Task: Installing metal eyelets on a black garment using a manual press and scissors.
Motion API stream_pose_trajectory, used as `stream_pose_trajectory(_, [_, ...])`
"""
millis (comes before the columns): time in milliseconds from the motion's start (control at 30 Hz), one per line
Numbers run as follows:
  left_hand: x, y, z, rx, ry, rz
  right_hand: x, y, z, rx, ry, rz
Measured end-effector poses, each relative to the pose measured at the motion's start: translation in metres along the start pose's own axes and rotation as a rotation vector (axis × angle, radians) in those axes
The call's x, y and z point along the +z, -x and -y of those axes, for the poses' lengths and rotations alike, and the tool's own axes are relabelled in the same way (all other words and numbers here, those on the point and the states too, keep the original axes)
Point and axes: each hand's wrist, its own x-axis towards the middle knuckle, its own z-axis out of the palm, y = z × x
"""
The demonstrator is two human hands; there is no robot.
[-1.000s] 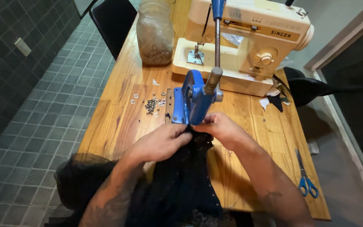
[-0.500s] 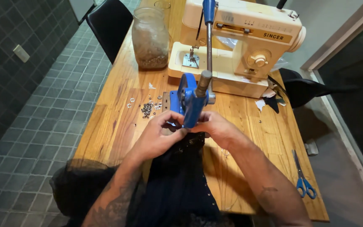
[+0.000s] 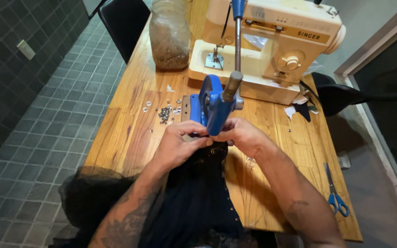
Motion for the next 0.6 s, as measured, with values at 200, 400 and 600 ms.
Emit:
stream_pose_trajectory(200, [-0.004,0.002,0.005,-0.041,0.048,0.003,-0.004,-0.005,-0.007,0.024,0.006,0.003])
stream_pose_trajectory(400, [-0.004,0.002,0.002,-0.064,0.105,0.003,-0.002,0.004,0.002,-0.055,0.033,-0.006])
stream_pose_trajectory(600, [-0.004,0.003,0.009,-0.006,0.125,-0.003,-0.013,0.008,0.058,-0.341,0.351,-0.56])
